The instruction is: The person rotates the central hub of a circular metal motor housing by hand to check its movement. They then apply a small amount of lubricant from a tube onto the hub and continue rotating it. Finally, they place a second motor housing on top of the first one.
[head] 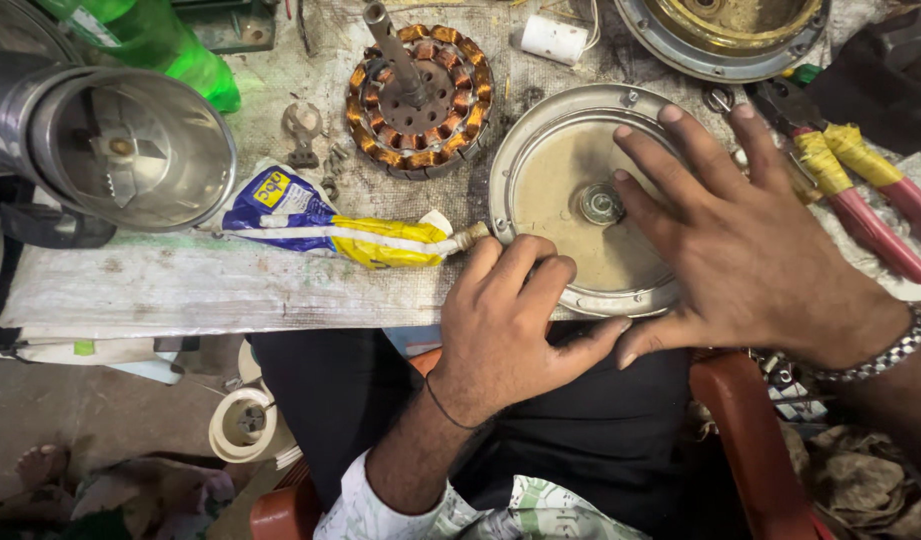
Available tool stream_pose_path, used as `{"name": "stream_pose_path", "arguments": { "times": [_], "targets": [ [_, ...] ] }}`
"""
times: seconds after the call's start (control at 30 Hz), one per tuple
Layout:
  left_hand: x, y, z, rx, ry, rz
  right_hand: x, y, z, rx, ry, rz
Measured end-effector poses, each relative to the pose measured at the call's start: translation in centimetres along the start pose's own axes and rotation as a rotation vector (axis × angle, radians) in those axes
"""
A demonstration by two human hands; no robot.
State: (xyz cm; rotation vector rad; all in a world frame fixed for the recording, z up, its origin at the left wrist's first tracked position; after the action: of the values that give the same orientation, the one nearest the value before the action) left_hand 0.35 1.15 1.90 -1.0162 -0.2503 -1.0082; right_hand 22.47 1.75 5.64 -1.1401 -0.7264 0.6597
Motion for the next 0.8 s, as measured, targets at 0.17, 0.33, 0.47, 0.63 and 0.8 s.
{"name": "stream_pose_path", "arguments": {
  "times": [0.17, 0.33, 0.47, 0.63, 0.8],
  "targets": [
    [-0.1, 0.1, -0.1, -0.02, -0.015, -0.01, -0.1, -0.2, 0.3, -0.003, -0.016, -0.015],
    [-0.1, 0.1, -0.1, -0.014, -0.015, -0.005, -0.2, -0.6, 0.2, -0.008, 0.009, 0.013],
    [0.0, 0.1, -0.1, -0.002, -0.016, -0.005, 0.1, -0.7, -0.4, 0.0, 0.011, 0.022],
    [0.0, 0.0, -0.1, -0.013, -0.014, -0.003, 0.5, 0.5, -1.1, -0.008, -0.042, 0.029],
    [0.0, 0.0, 0.0, -0.002, -0.012, -0.008, 1.5, 0.9, -1.4, -0.065, 0.003, 0.076]
  ]
}}
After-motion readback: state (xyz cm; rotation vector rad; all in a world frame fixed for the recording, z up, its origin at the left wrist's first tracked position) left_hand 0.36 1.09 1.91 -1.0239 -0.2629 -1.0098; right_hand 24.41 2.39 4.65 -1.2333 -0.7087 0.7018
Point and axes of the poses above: each hand's wrist, its own z-axis towards the middle knuckle, its own y-axis out of the palm, x = y × z, the point moved 2 cm from there along z, towards the middle knuckle, and after that the axes turned 14 degrees about -y, right-handed, at the moved point
